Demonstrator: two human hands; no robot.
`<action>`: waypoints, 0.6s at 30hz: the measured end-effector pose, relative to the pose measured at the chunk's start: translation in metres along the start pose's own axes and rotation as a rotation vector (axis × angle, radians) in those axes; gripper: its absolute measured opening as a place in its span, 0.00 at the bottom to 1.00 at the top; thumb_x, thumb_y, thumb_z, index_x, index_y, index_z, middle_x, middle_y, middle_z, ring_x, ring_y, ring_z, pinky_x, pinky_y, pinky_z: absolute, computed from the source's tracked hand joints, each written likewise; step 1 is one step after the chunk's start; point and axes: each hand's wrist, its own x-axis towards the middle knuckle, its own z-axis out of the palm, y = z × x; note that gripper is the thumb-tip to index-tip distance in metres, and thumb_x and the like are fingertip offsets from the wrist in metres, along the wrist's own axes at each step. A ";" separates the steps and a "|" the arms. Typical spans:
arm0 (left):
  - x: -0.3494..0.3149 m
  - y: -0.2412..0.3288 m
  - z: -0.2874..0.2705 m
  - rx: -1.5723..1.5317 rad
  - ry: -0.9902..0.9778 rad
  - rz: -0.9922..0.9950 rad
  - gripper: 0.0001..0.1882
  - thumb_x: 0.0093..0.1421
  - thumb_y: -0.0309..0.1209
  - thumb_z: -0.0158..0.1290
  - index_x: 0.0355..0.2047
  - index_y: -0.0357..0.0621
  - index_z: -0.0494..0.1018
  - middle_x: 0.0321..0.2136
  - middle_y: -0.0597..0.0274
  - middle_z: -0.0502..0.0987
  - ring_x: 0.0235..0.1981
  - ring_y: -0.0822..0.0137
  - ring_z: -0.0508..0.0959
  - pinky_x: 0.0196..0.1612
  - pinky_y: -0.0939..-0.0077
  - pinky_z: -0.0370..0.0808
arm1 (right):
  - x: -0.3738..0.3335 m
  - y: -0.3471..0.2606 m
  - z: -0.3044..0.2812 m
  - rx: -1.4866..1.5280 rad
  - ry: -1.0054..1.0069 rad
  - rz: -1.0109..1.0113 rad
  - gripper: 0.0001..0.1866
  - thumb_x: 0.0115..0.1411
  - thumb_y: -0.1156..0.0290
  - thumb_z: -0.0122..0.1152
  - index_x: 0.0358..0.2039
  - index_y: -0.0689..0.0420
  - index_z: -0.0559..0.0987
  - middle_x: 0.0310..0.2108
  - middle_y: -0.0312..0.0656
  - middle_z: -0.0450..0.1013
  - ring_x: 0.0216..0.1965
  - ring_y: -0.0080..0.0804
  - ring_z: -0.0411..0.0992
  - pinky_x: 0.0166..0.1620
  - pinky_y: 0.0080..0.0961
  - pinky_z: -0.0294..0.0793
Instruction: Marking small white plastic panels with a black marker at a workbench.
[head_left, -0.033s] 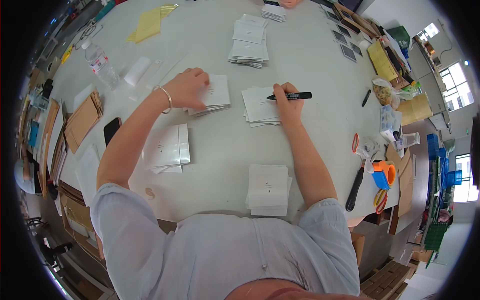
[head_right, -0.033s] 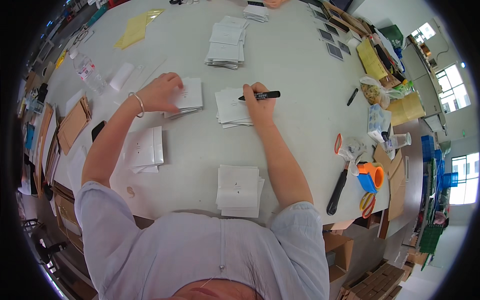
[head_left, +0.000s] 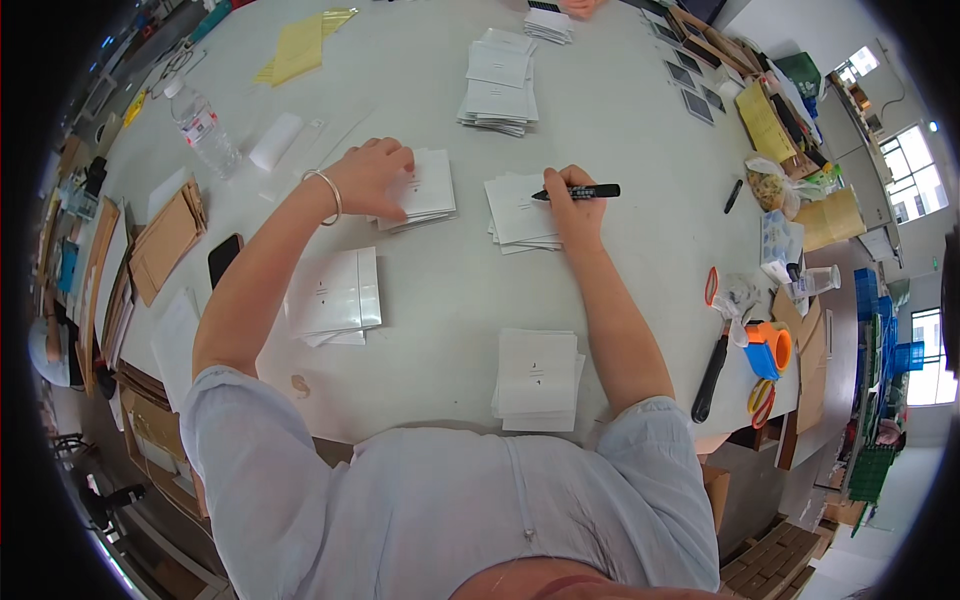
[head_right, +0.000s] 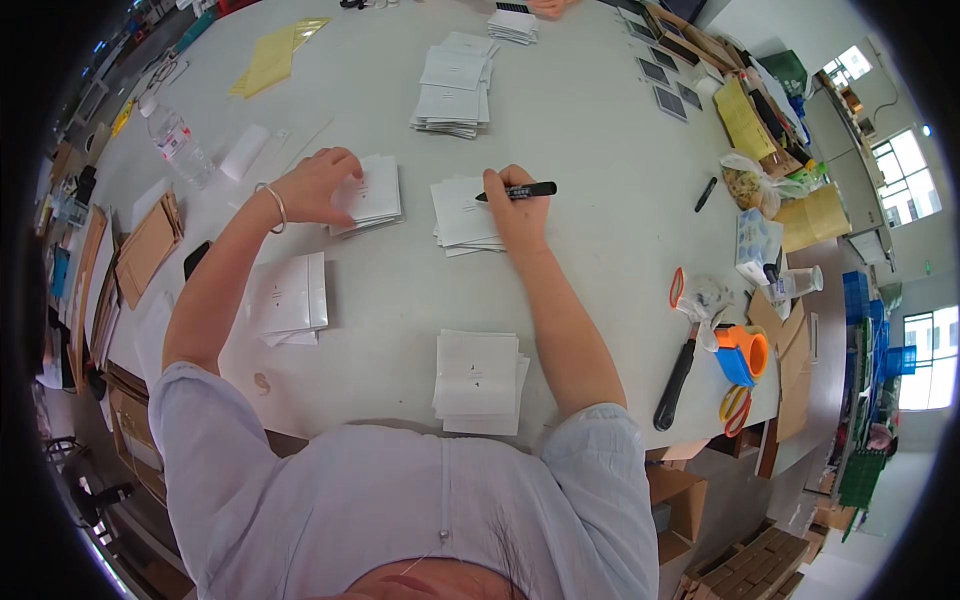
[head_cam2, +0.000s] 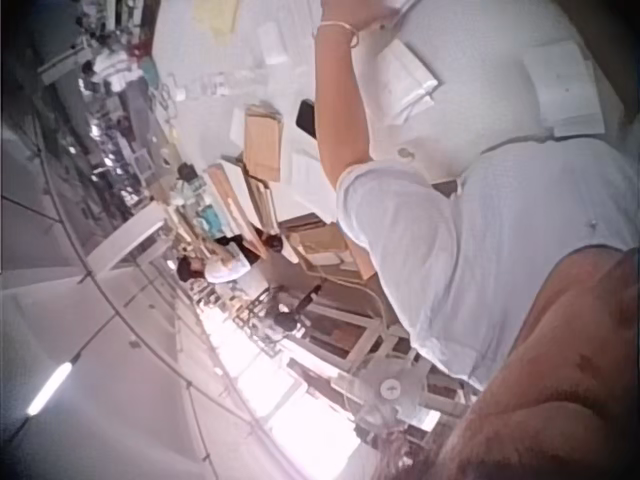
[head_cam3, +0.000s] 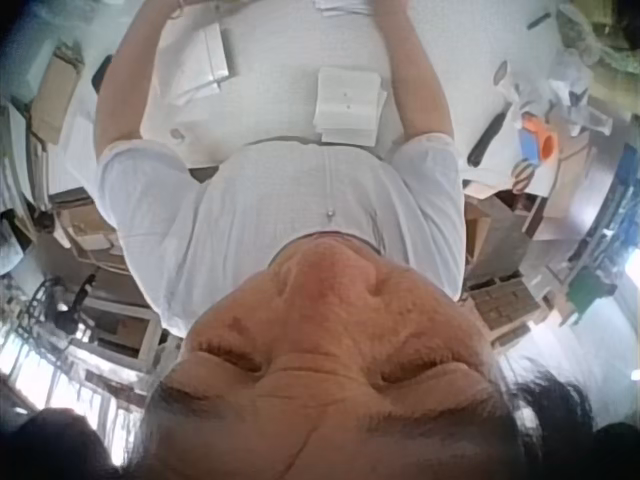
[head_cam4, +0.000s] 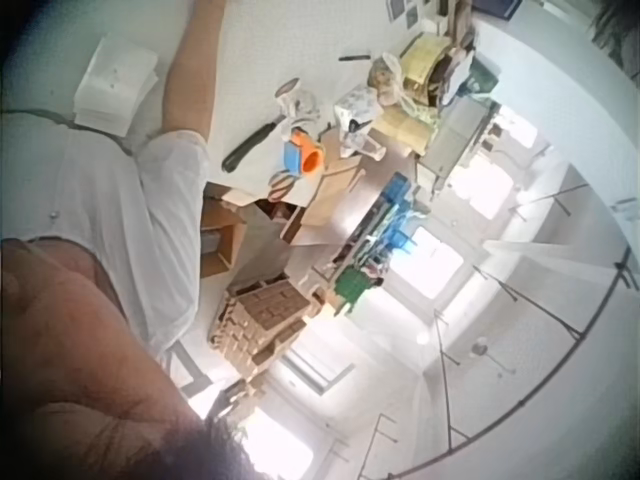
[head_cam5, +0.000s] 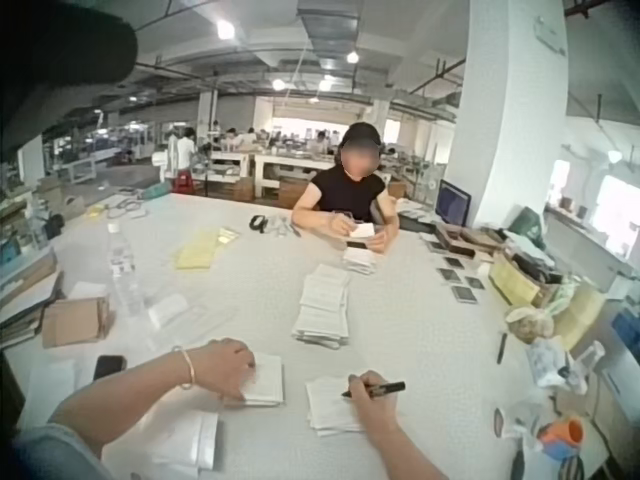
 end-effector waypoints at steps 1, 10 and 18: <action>0.000 -0.002 0.003 0.042 0.041 0.032 0.34 0.40 0.44 0.63 0.46 0.42 0.67 0.50 0.53 0.65 0.55 0.52 0.62 0.57 0.60 0.62 | 0.000 0.002 0.000 0.002 0.001 0.000 0.15 0.55 0.69 0.61 0.16 0.60 0.69 0.15 0.30 0.65 0.18 0.15 0.56 0.23 0.18 0.58; 0.042 0.072 0.040 -0.015 0.238 0.257 0.35 0.42 0.50 0.62 0.46 0.40 0.70 0.54 0.53 0.65 0.60 0.55 0.59 0.59 0.59 0.57 | -0.002 0.000 0.008 -0.259 -0.052 -0.030 0.13 0.53 0.66 0.62 0.18 0.59 0.73 0.14 0.33 0.67 0.18 0.19 0.61 0.24 0.19 0.62; 0.051 0.091 0.046 0.001 0.107 0.207 0.35 0.43 0.48 0.62 0.45 0.37 0.68 0.48 0.54 0.67 0.52 0.55 0.66 0.56 0.64 0.63 | -0.001 0.005 0.007 -0.281 -0.044 -0.063 0.14 0.53 0.67 0.62 0.17 0.59 0.71 0.12 0.33 0.66 0.16 0.19 0.60 0.22 0.21 0.61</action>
